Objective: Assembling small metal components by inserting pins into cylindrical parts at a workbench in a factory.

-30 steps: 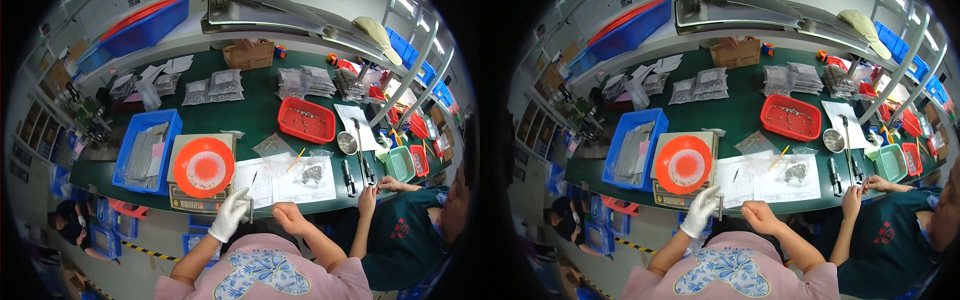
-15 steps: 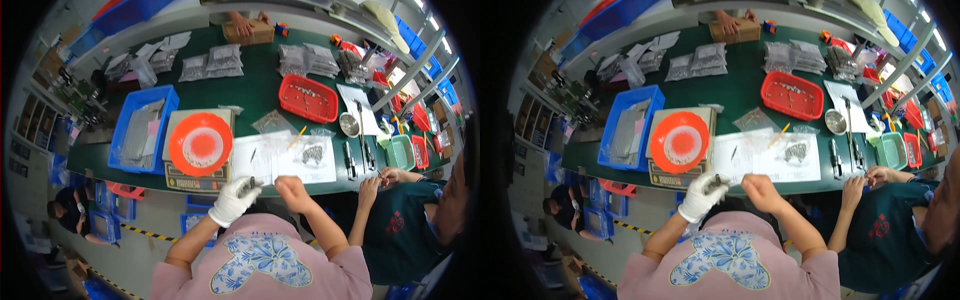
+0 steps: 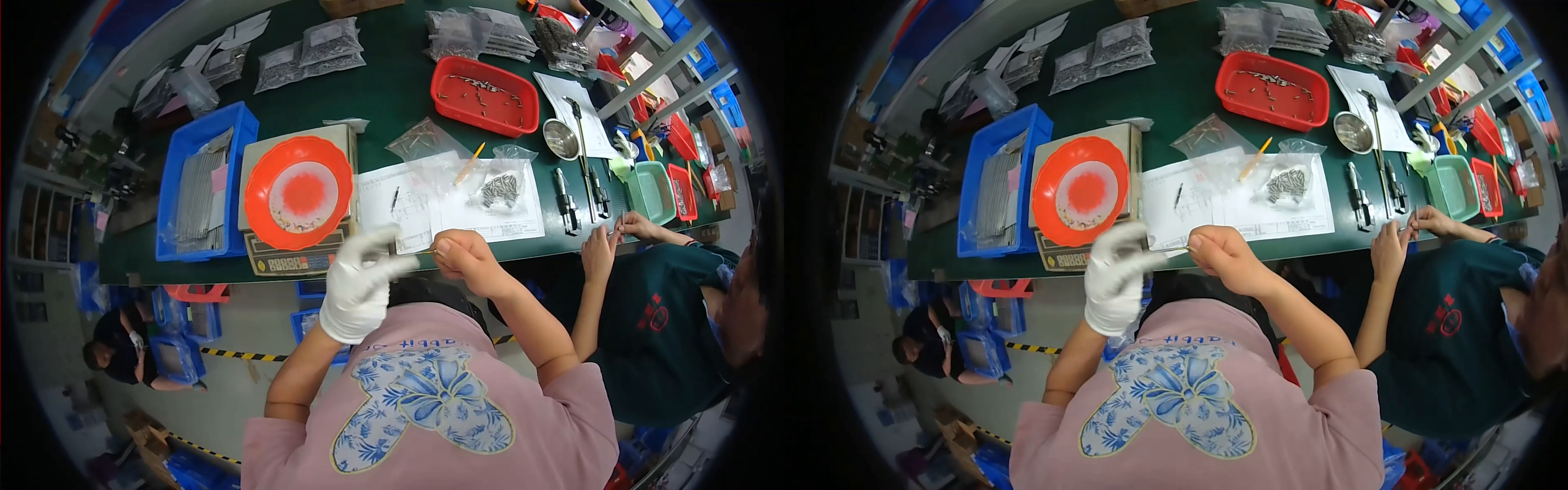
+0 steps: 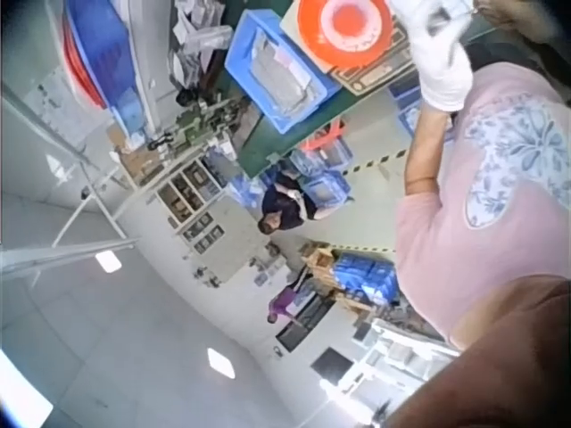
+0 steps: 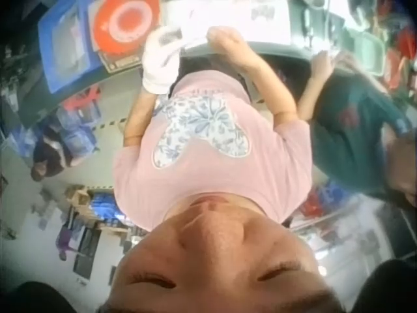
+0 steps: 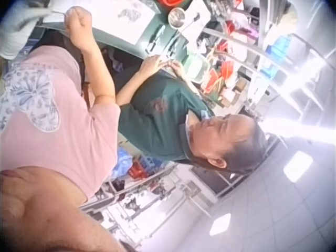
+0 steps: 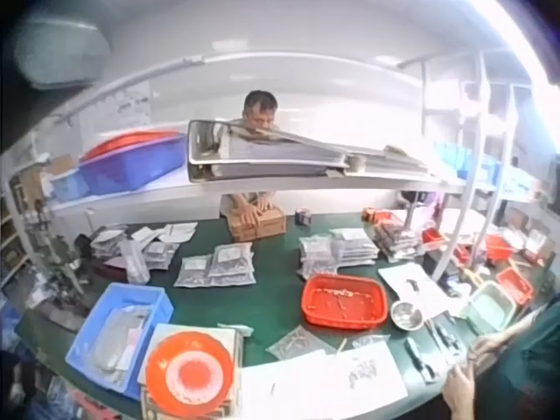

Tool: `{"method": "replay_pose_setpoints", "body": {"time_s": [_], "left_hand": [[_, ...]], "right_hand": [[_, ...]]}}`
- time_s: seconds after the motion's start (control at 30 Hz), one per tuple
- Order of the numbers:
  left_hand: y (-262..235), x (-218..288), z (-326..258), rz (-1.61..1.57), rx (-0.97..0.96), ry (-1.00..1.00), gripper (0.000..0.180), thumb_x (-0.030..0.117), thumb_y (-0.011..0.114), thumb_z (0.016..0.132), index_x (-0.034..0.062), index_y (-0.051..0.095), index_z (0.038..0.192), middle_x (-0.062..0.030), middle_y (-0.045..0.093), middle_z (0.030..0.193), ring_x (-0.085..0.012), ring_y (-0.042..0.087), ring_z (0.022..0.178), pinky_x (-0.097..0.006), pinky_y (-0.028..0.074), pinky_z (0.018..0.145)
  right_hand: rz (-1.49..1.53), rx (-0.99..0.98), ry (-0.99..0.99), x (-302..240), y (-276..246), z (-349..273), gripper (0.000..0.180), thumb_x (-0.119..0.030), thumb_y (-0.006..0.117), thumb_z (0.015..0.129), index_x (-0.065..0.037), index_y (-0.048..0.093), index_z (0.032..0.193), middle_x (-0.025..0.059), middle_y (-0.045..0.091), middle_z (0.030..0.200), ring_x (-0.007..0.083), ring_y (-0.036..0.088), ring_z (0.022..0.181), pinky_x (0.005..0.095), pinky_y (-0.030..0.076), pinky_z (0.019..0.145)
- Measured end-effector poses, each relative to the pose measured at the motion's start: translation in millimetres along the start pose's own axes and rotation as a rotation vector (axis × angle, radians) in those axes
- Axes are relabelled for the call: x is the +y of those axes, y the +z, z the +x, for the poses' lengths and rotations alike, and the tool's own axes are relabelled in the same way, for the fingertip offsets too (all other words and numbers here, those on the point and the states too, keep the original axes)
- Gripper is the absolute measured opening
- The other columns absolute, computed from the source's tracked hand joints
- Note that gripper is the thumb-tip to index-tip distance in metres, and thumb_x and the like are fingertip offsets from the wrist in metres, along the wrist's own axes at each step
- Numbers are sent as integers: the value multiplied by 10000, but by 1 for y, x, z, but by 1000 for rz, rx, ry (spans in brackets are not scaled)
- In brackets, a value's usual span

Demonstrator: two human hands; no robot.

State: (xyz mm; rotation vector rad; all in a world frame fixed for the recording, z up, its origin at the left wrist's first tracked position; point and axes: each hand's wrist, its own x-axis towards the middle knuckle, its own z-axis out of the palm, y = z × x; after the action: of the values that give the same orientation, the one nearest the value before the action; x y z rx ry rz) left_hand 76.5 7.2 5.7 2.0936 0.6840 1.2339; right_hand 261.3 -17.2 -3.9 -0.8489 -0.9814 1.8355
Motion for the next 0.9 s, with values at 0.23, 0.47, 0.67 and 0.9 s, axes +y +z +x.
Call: {"method": "replay_pose_setpoints", "body": {"time_s": [0.23, 0.47, 0.67, 0.9], "left_hand": [[-7, 7, 5, -26, -89, -229, 336, -48, 594, 636, 39, 545, 957, -62, 515, 895, -210, 522, 841, -303, 431, 673], [0, 11, -2, -489, 265, -665, 286, -62, 544, 668, 41, 560, 935, -81, 500, 889, -183, 513, 852, -277, 413, 711], [-8, 6, -8, -106, 22, -139, 171, -77, 524, 680, 76, 599, 667, -87, 468, 898, -154, 499, 784, -251, 416, 660], [-4, 4, -6, -59, 7, -291, 252, -77, 567, 643, 57, 600, 855, -38, 490, 868, -116, 451, 630, -225, 382, 569]], "right_hand": [[-288, 42, -116, -2, 3, 0, 302, -182, 374, 866, -46, 348, 598, -41, 287, 525, 55, 239, 498, 215, 234, 440], [-679, 98, -356, -3, 5, 1, 305, -184, 363, 866, -32, 357, 601, -32, 296, 524, 63, 248, 493, 221, 240, 439], [-123, 59, -35, 1, 0, 1, 285, -158, 381, 855, -6, 378, 615, 8, 318, 514, 89, 286, 490, 243, 278, 453], [-716, 44, -340, -3, 6, 3, 304, -177, 367, 869, -32, 361, 602, -29, 306, 525, 63, 272, 490, 222, 255, 444]]}}
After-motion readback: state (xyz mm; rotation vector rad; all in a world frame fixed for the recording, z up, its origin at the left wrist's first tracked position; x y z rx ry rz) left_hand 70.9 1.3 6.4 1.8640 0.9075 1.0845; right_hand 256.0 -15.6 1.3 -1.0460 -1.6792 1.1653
